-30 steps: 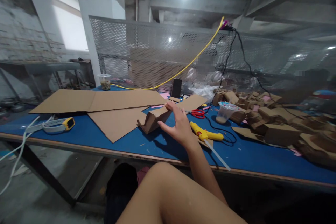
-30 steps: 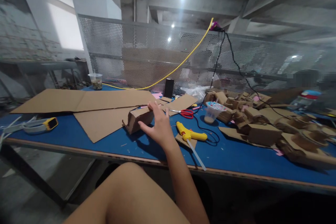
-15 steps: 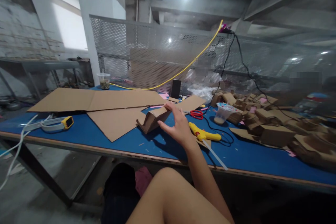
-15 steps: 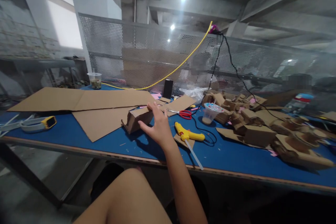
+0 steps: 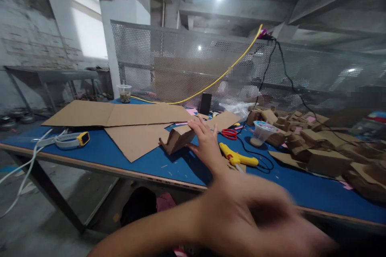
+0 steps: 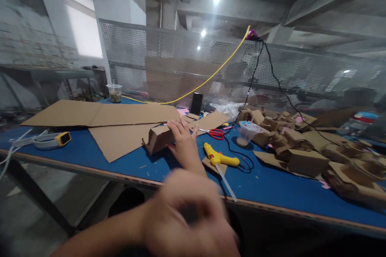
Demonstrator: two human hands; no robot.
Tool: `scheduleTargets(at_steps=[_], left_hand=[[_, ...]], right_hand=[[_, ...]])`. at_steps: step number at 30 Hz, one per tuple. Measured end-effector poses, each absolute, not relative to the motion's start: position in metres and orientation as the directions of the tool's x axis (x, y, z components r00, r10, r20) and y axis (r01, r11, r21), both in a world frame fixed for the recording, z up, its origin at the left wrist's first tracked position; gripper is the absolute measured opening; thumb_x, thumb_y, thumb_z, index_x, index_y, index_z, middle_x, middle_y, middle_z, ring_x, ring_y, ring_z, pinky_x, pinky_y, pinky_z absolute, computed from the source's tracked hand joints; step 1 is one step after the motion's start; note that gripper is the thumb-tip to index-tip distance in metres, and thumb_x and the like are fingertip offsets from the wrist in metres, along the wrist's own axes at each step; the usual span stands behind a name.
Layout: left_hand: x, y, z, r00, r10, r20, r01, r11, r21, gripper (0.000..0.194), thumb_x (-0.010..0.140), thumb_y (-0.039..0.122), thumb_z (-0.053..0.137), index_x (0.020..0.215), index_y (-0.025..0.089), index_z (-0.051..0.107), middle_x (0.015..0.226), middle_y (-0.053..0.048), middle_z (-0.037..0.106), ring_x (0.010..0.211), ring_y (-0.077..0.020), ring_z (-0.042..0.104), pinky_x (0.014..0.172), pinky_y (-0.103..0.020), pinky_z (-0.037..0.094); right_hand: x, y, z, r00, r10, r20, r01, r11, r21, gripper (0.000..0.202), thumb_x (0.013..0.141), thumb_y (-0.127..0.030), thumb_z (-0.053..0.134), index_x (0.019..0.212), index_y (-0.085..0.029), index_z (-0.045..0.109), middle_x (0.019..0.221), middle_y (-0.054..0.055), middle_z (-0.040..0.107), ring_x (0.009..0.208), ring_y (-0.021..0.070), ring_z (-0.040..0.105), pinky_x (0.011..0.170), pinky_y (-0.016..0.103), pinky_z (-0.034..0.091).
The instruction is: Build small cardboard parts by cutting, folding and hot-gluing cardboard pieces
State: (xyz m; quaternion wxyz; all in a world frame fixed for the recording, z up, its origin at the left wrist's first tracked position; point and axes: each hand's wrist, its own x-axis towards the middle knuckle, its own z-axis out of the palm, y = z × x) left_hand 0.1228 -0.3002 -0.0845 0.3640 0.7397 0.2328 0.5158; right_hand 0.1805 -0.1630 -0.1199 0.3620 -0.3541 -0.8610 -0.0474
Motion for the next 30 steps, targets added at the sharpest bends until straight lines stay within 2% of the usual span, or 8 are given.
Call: scheduleTargets(at_steps=[1, 3, 5, 7, 10, 20, 26, 30], left_hand=[[0.106, -0.295, -0.087, 0.298, 0.728, 0.617, -0.038, -0.637, 0.770, 0.035, 0.093, 0.046, 0.054, 0.072, 0.019, 0.061, 0.071, 0.000, 0.064, 0.065, -0.0119, 0.060, 0.064, -0.024, 0.052], [0.065, -0.279, -0.094, -0.163, 0.700, 0.696, 0.020, -0.703, 0.711, 0.032, 0.093, 0.038, 0.052, 0.067, 0.020, 0.057, 0.064, 0.002, 0.059, 0.059, -0.0105, 0.056, 0.058, -0.022, 0.049], [0.024, -0.260, -0.101, -0.326, 0.613, 0.720, 0.286, -0.662, 0.693, 0.018, 0.085, 0.038, 0.062, 0.085, 0.020, 0.061, 0.080, -0.001, 0.063, 0.078, -0.0157, 0.063, 0.072, -0.028, 0.053], [-0.003, -0.239, -0.108, -0.185, 0.623, 0.760, 0.490, -0.612, 0.621, 0.051, 0.072, 0.043, 0.074, 0.114, 0.020, 0.057, 0.118, -0.010, 0.060, 0.114, -0.0264, 0.059, 0.093, -0.039, 0.053], [-0.012, -0.214, -0.123, -0.009, 0.672, 0.740, 0.641, -0.564, 0.520, 0.091, 0.062, 0.047, 0.083, 0.137, 0.021, 0.040, 0.138, -0.017, 0.046, 0.131, -0.0327, 0.048, 0.109, -0.051, 0.042], [0.006, -0.198, -0.130, 0.068, 0.708, 0.703, 0.682, -0.547, 0.485, 0.045, 0.076, 0.025, 0.067, 0.119, 0.020, 0.058, 0.112, -0.008, 0.067, 0.084, -0.0202, 0.066, 0.078, -0.034, 0.054], [0.011, -0.198, -0.117, 0.137, 0.728, 0.672, 0.666, -0.570, 0.482, 0.044, 0.072, 0.021, 0.063, 0.116, 0.023, 0.066, 0.107, -0.006, 0.073, 0.089, -0.0226, 0.067, 0.081, -0.034, 0.052], [0.005, -0.191, -0.108, 0.102, 0.741, 0.664, 0.653, -0.553, 0.517, 0.040, 0.067, 0.022, 0.066, 0.107, 0.022, 0.068, 0.109, -0.006, 0.072, 0.100, -0.0258, 0.066, 0.088, -0.036, 0.051]], right_hand=[[0.179, -0.162, -0.119, -0.491, 0.576, 0.654, 0.644, 0.745, -0.172, 0.064, 0.075, -0.008, 0.069, 0.134, -0.027, 0.054, 0.144, 0.011, 0.056, 0.146, 0.0348, 0.033, 0.110, 0.079, 0.013], [0.178, -0.162, -0.117, -0.502, 0.567, 0.653, 0.638, 0.753, -0.163, 0.065, 0.075, -0.006, 0.068, 0.135, -0.027, 0.053, 0.144, 0.010, 0.056, 0.146, 0.0344, 0.033, 0.110, 0.080, 0.012], [0.178, -0.163, -0.115, -0.516, 0.555, 0.653, 0.631, 0.761, -0.148, 0.068, 0.076, -0.008, 0.070, 0.138, -0.027, 0.051, 0.145, 0.009, 0.055, 0.147, 0.0345, 0.030, 0.109, 0.081, 0.013], [0.179, -0.164, -0.113, -0.527, 0.554, 0.645, 0.632, 0.763, -0.138, 0.070, 0.076, -0.011, 0.073, 0.140, -0.028, 0.050, 0.148, 0.009, 0.053, 0.148, 0.0358, 0.027, 0.108, 0.082, 0.014], [0.179, -0.166, -0.111, -0.533, 0.562, 0.633, 0.646, 0.753, -0.124, 0.073, 0.076, -0.016, 0.076, 0.143, -0.028, 0.048, 0.150, 0.008, 0.050, 0.150, 0.0367, 0.021, 0.109, 0.082, 0.013], [0.187, -0.175, -0.093, -0.599, 0.589, 0.543, 0.729, 0.681, 0.065, 0.071, 0.079, -0.019, 0.074, 0.145, -0.023, 0.048, 0.159, 0.012, 0.035, 0.151, 0.0391, 0.011, 0.111, 0.079, 0.013], [0.198, -0.177, -0.076, -0.673, 0.609, 0.420, 0.705, 0.700, 0.115, 0.076, 0.077, -0.025, 0.078, 0.146, -0.027, 0.047, 0.163, 0.015, 0.023, 0.151, 0.0426, 0.002, 0.109, 0.080, 0.007], [0.221, -0.149, -0.057, -0.743, 0.621, 0.249, 0.639, 0.769, -0.013, 0.092, 0.081, -0.036, 0.074, 0.157, -0.028, 0.023, 0.166, 0.011, 0.013, 0.152, 0.0388, -0.003, 0.112, 0.075, 0.014]])
